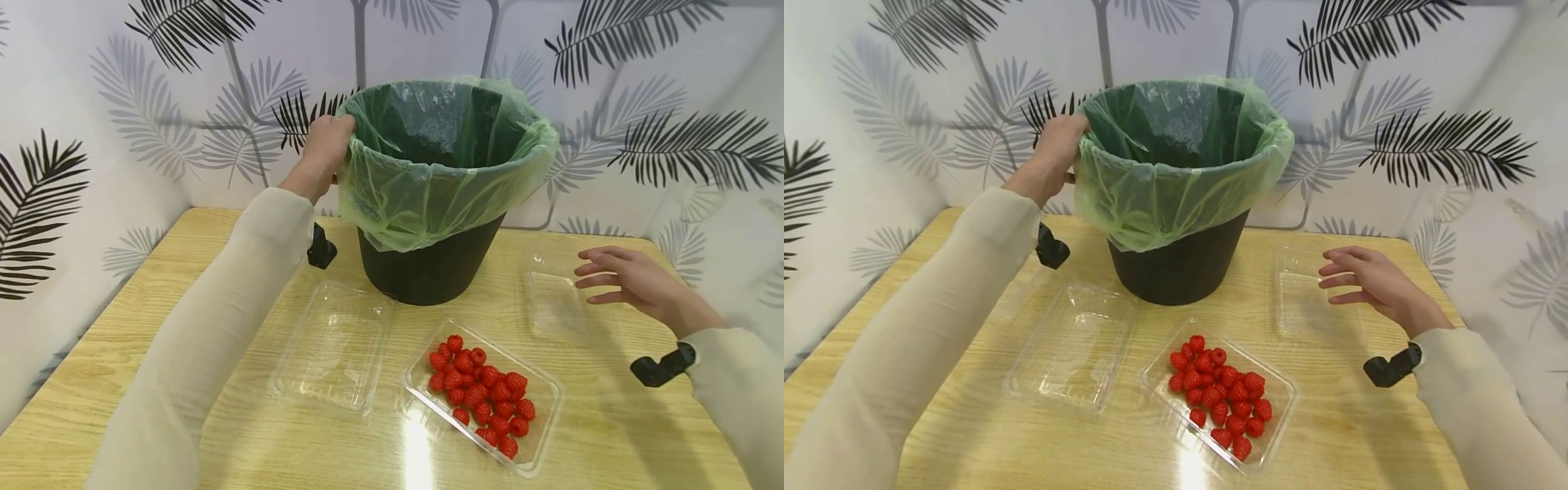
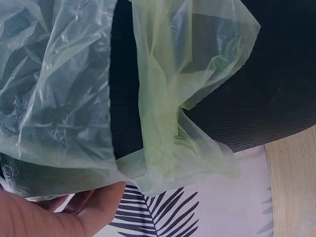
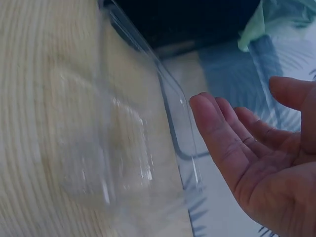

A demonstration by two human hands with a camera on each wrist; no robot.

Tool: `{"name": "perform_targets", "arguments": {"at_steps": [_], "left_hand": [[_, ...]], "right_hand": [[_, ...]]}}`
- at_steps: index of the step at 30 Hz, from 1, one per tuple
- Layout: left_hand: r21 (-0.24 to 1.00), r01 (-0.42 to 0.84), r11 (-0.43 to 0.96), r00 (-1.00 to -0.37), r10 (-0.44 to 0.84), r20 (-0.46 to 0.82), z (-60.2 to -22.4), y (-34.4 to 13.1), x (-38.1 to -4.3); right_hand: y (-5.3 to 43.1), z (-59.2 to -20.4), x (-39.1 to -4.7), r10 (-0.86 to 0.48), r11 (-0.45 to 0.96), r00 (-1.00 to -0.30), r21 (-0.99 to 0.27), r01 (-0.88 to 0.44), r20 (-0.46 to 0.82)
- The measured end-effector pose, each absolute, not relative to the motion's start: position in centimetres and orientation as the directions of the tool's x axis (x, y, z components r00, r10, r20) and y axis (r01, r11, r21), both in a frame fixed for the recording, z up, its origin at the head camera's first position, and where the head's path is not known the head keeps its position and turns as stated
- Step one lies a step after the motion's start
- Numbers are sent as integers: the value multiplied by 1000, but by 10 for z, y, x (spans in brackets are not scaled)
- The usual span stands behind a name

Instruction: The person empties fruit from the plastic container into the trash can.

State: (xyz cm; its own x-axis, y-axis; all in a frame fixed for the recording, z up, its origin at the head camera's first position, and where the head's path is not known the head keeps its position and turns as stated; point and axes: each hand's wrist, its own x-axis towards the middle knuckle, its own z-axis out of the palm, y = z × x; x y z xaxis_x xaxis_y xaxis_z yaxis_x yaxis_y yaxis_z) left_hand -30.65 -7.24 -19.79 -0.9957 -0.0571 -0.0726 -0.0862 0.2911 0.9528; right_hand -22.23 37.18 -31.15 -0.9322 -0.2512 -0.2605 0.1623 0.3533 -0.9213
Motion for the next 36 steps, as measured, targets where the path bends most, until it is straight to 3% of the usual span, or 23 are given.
{"name": "perform_targets", "arguments": {"at_steps": [22,36], "left_hand": [[958,-69,280,-997,-39,-61,-199,-73,-306],[953,-62,298,-998,-27,-56,-198,-73,-304]], "right_hand": [[300,-334,-185,-500,327,-789,-921,210,-357],[284,-358,-170,-510,408,-709,-862,301,-488]]}}
